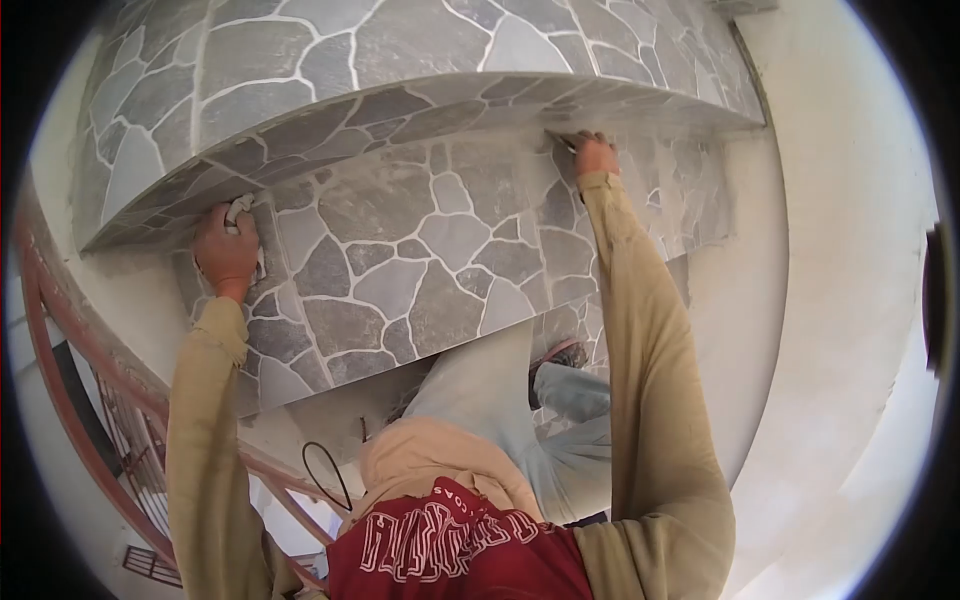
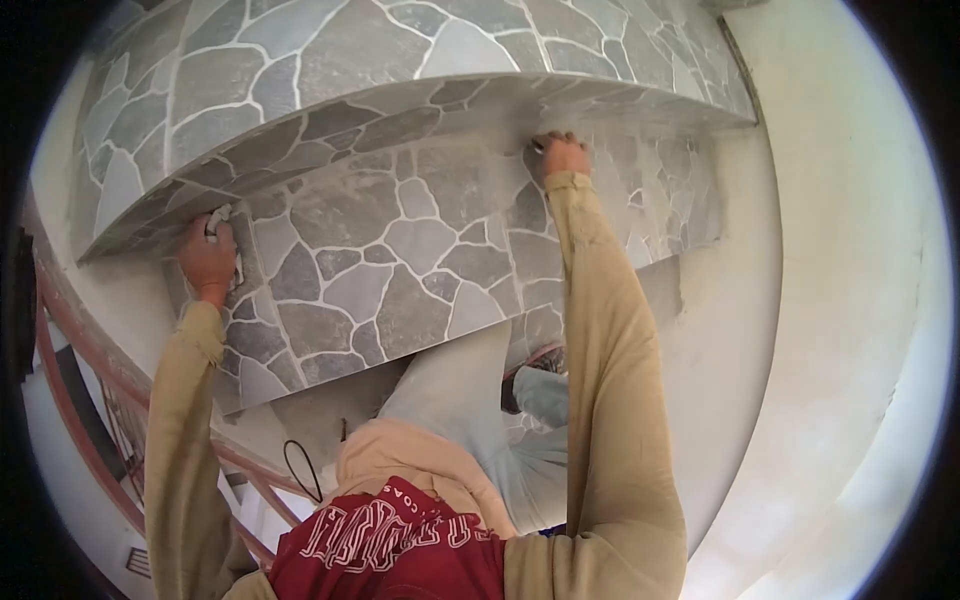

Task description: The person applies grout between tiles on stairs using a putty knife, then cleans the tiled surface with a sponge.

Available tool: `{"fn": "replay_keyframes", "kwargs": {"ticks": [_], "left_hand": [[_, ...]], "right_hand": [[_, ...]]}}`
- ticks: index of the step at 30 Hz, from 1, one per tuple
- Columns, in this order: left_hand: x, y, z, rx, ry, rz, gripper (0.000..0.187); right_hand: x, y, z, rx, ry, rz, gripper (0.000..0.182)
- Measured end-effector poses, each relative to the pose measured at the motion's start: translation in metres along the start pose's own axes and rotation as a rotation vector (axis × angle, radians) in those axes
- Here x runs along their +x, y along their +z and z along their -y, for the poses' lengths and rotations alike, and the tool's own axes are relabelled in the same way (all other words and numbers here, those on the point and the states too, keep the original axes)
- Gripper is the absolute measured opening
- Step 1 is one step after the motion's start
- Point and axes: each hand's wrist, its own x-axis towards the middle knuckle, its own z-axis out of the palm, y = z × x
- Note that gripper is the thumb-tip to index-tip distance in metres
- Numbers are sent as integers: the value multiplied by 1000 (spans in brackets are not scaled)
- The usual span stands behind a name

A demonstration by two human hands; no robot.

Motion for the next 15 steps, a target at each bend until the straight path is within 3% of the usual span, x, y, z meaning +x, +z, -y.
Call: {"fn": "replay_keyframes", "kwargs": {"ticks": [2, 5, 7, 10, 11, 13, 14, 15], "left_hand": [[1, -3, -5, 8, -15, 15, 22], [2, -5, -9, -8, 43, -76, 21], [1, -8, -13, -23, 6, -15, 21], [4, -4, -10, -36, -4, 11, 23], [1, -4, -6, -40, 22, -22, 23], [1, -5, -5, -7, 29, -9, 24], [3, -6, -4, 21, 47, 2, 25], [5, -6, -2, 20, 40, -11, 25]], "right_hand": [[-3, 25, -7, -14, -57, 153, 29], [-36, -1, 130, 141, -302, 20, 26], [-50, -37, 200, 236, -454, -86, 23], [-35, -7, 173, 77, -231, 42, 19], [-32, 11, 132, -70, -53, -17, 18], [-15, 40, 9, 98, 253, 81, 14], [-17, -14, -10, 155, 417, 238, 17], [-23, -22, -18, 92, 399, 232, 18]]}}
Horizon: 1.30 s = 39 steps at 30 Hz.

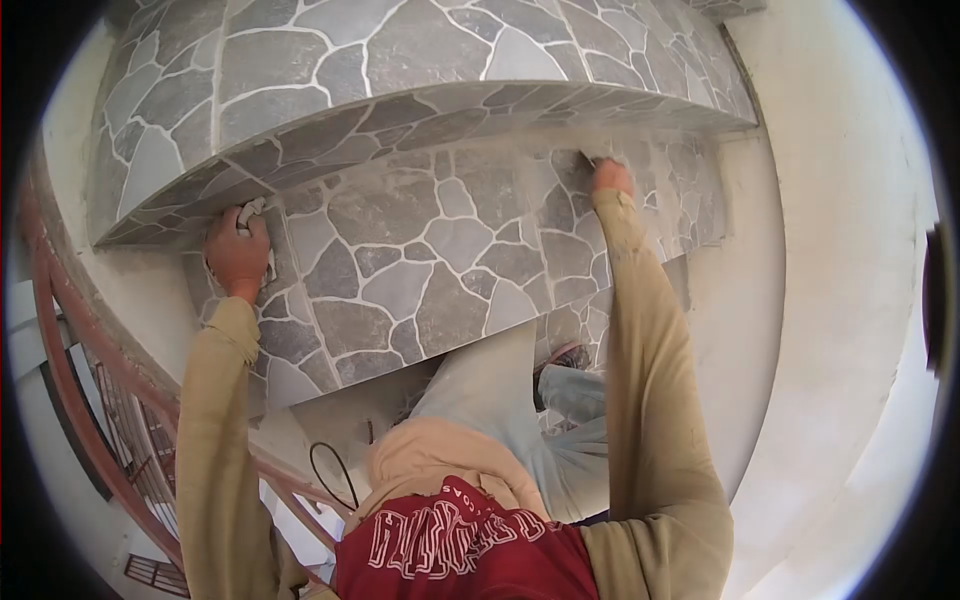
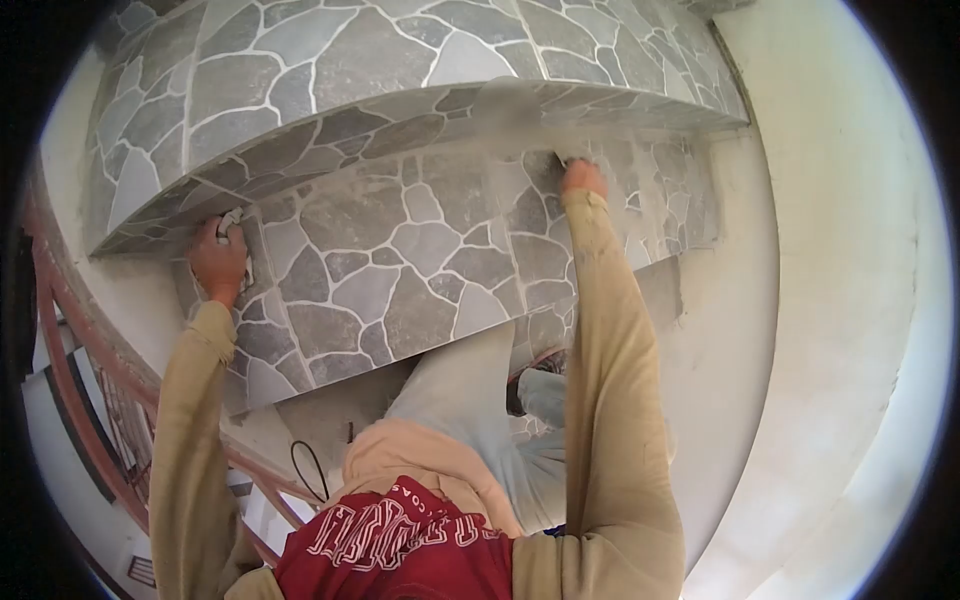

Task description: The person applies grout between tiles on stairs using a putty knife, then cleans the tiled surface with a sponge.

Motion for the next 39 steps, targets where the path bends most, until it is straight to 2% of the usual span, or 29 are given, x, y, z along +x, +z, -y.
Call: {"fn": "replay_keyframes", "kwargs": {"ticks": [1, 3, 4, 5, 7, 8, 10, 11, 12, 13, 14, 16, 18, 19, 21, 22, 24, 25, 27, 28, 29, 30, 31, 32, 35, 36, 37, 39], "left_hand": [[-1, 2, -1, 1, -29, -3, 25], [-7, 1, -6, -7, -62, 2, 25], [-6, -3, -8, -24, -45, 5, 24], [-2, -5, -10, -37, -22, 3, 24], [-2, -3, -7, -33, -2, 11, 23], [-1, -1, -5, -30, 3, 27, 23], [-2, -1, -11, -64, -34, 26, 22], [-4, -3, -11, -87, -89, 3, 22], [-1, -3, -9, -76, -108, -16, 22], [-1, -3, -5, -40, -67, -19, 22], [-1, -2, -5, -12, -24, -17, 23], [-2, 1, -9, -30, -66, -10, 23], [-7, -2, -8, -30, -97, 12, 23], [-5, -4, -6, -16, -65, 29, 23], [1, -2, -4, -2, -29, 40, 23], [0, 3, -2, -12, -53, 8, 23], [-12, 7, -4, -23, -87, 2, 23], [-9, 2, -5, -47, -82, 22, 23], [0, 2, -5, -56, -75, 25, 23], [-1, 3, -3, -74, -59, 21, 22], [-2, 3, -2, -93, -42, 15, 22], [-1, 2, -3, -83, -37, 20, 22], [-3, 1, -6, -56, -126, 57, 22], [-5, 1, -9, -29, -210, 95, 22], [-4, 1, -8, -53, -153, 77, 25], [-2, 3, -7, -51, -133, 83, 25], [-3, 4, -4, -33, -129, 100, 26], [-3, 2, 1, -9, -110, 130, 27]], "right_hand": [[-5, 0, -7, -67, -10, -14, 19], [-31, 39, 21, -60, -411, -64, 19], [-69, 24, 73, -24, -518, -175, 20], [-83, 53, 108, 77, -488, -158, 21], [-124, 31, 174, 135, -788, -167, 21], [-121, 24, 174, 142, -770, -167, 21], [-87, 12, 156, -93, -338, -88, 21], [-45, 45, 111, 18, -149, -133, 22], [-18, 15, 84, 74, -3, 39, 23], [8, 9, 49, -54, -54, 108, 26], [9, -5, 39, -17, -14, 122, 28], [18, -19, 21, 4, 23, 131, 34], [23, -3, 13, 577, -9, 306, 53], [22, 6, 13, 590, -1, 311, 53], [25, 15, 14, 889, 30, 193, 60], [23, 20, 27, 893, 29, 195, 60], [5, 37, 47, 533, -13, -37, 59], [1, 27, 44, 534, -6, -28, 59], [13, -2, 31, 1004, 279, 227, 65], [33, 24, -5, 1312, 141, 412, 70], [38, 32, 1, 1321, 138, 426, 70], [38, 38, 8, 1173, 155, 399, 82], [35, 40, 12, 1017, 175, 372, 96], [22, 40, 37, 740, 0, 113, 91], [50, 59, 22, 662, 13, 200, 89], [79, 98, -14, 1013, -177, 123, 89], [77, 93, -10, 1024, -171, 123, 89], [69, 61, -3, 1179, -32, 472, 90]]}}
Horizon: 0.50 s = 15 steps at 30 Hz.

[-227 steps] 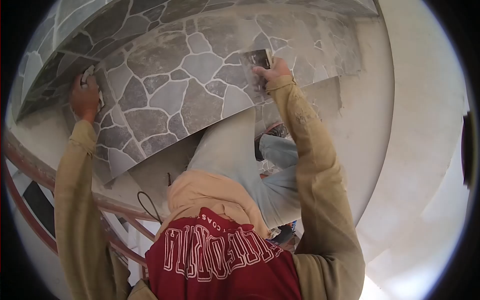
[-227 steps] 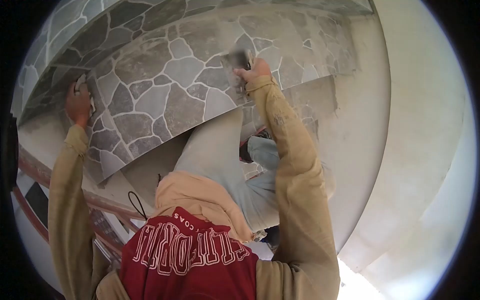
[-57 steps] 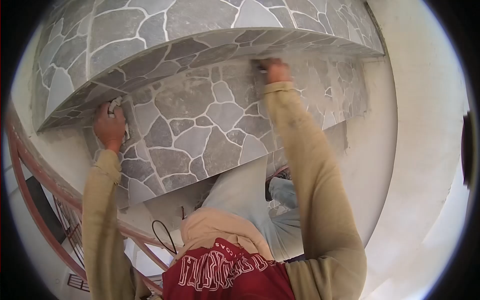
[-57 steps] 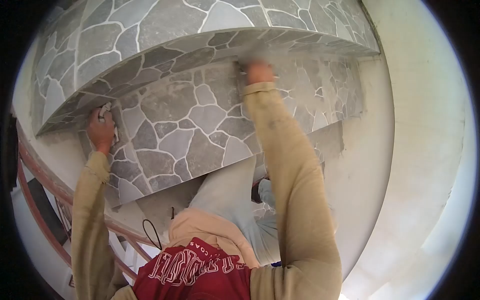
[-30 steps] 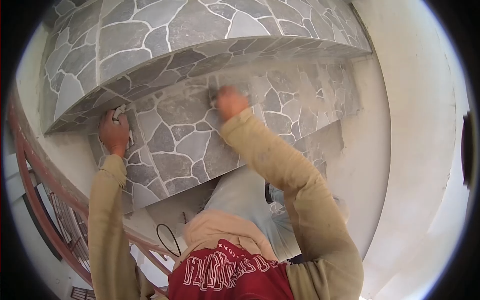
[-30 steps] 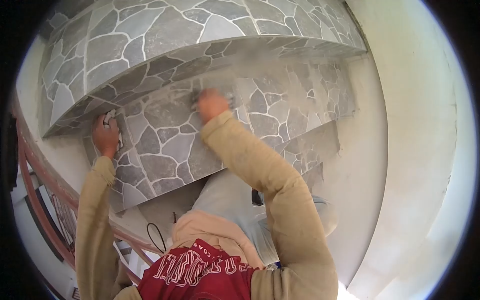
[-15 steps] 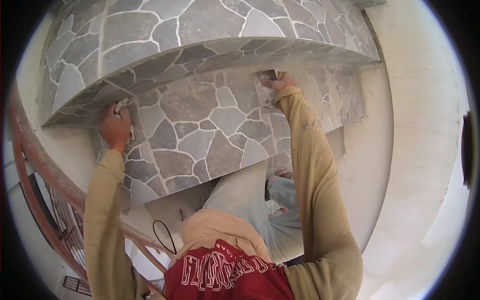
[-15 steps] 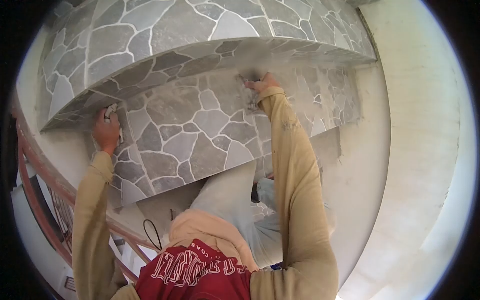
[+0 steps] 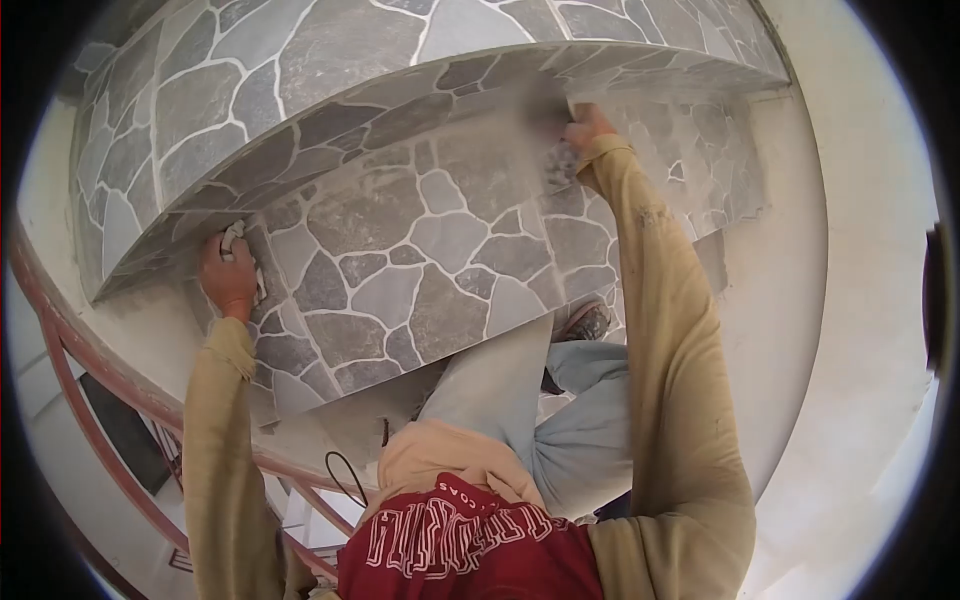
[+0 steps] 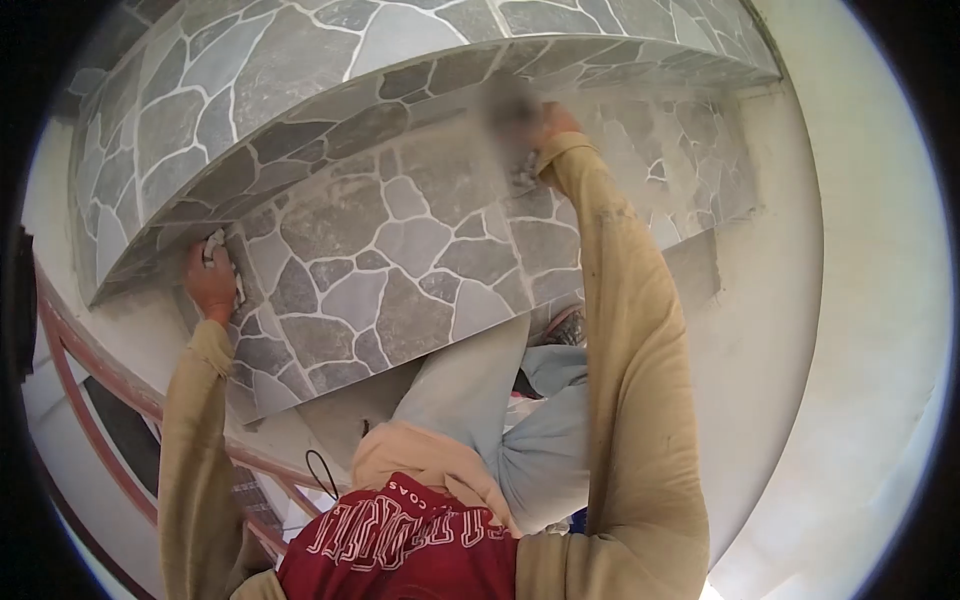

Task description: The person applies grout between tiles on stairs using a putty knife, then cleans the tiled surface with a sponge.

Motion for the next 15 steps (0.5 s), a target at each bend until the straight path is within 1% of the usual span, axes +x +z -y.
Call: {"fn": "replay_keyframes", "kwargs": {"ticks": [1, 2, 3, 4, 5, 6, 8, 9, 11, 12, 14, 15], "left_hand": [[-3, 1, -3, -30, -30, -19, 28], [-5, 2, -7, -62, -59, -42, 29], [-4, 1, -10, -68, -47, -46, 29], [-4, -2, -11, -68, -55, -5, 29], [-1, -3, -11, -64, -62, 39, 30], [1, 0, -10, -61, -52, 44, 30], [-3, 1, -6, -34, -7, -9, 31], [-4, 0, -6, -33, -12, -13, 31], [-6, 1, -11, 2, -89, -3, 31], [-5, 1, -9, 1, -84, -13, 31], [-3, 3, -3, -94, -20, 3, 31], [0, 5, -4, -90, -9, 7, 31]], "right_hand": [[-60, 37, 87, -530, 84, -242, 80], [-54, 33, 73, -530, 88, -248, 80], [-35, 26, 46, -473, 2, -230, 81], [-19, 20, 23, -413, -82, -211, 82], [-13, 8, 10, -439, -187, -240, 84], [-12, -1, 10, -431, -181, -245, 84], [-14, -7, 19, 13, 18, 76, 86], [-17, 5, 31, 10, 14, 81, 86], [-30, 35, 49, -490, -17, -163, 82], [-30, 31, 46, -487, -26, -169, 82], [-32, 25, 37, -495, -175, -282, 81], [-33, 14, 38, -485, -169, -287, 81]]}}
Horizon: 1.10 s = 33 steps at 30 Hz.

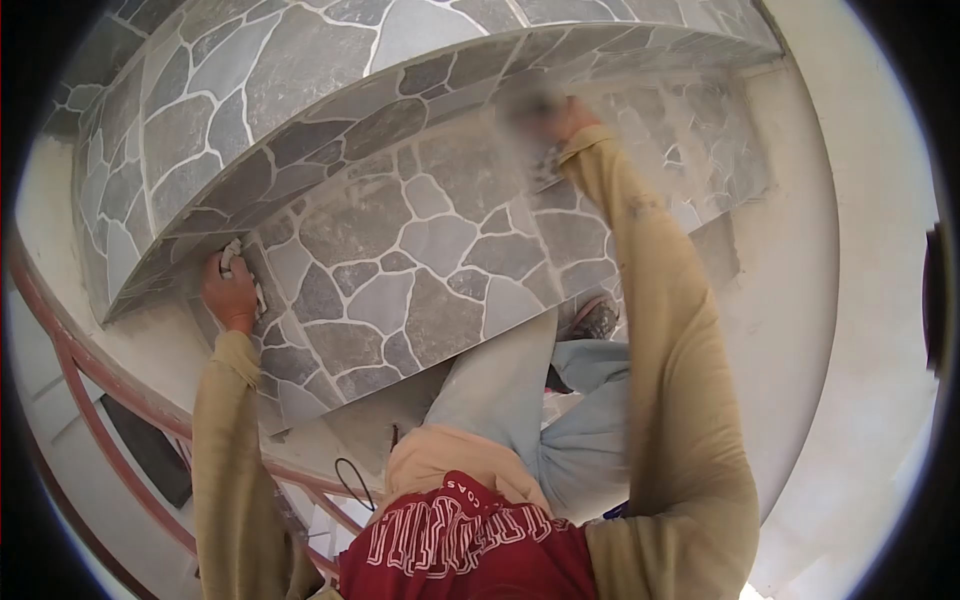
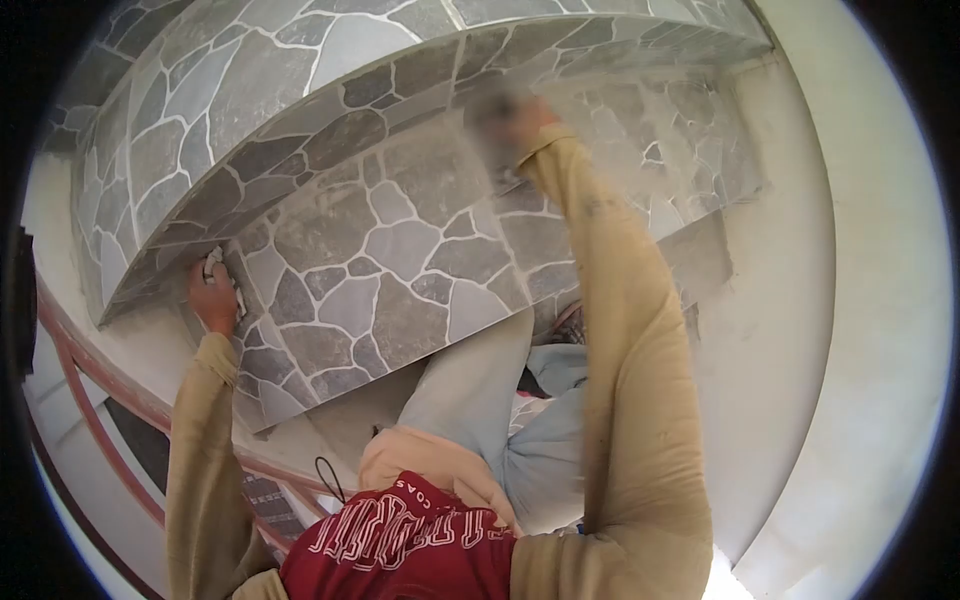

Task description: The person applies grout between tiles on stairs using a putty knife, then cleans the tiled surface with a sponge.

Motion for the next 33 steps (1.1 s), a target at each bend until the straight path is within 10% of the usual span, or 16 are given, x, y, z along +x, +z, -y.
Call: {"fn": "replay_keyframes", "kwargs": {"ticks": [3, 5, 13, 16, 20, 33], "left_hand": [[-5, -2, -3, 104, 10, -52, 31], [-7, -5, -15, 101, -51, -31, 32], [-6, 1, -2, 72, -33, -36, 32], [-4, -2, -8, 63, -5, -30, 32], [-6, -1, -8, 52, -69, -2, 30], [-4, -8, -20, 29, -12, -24, 29]], "right_hand": [[4, -9, 7, 365, 231, 384, 90], [-8, 14, 30, -123, 189, 102, 87], [-6, -18, 33, 268, 213, 347, 79], [14, 23, -13, -26, -60, -5, 56], [16, 0, -19, 408, 105, 273, 68], [14, 20, 9, -106, 75, 121, 86]]}}
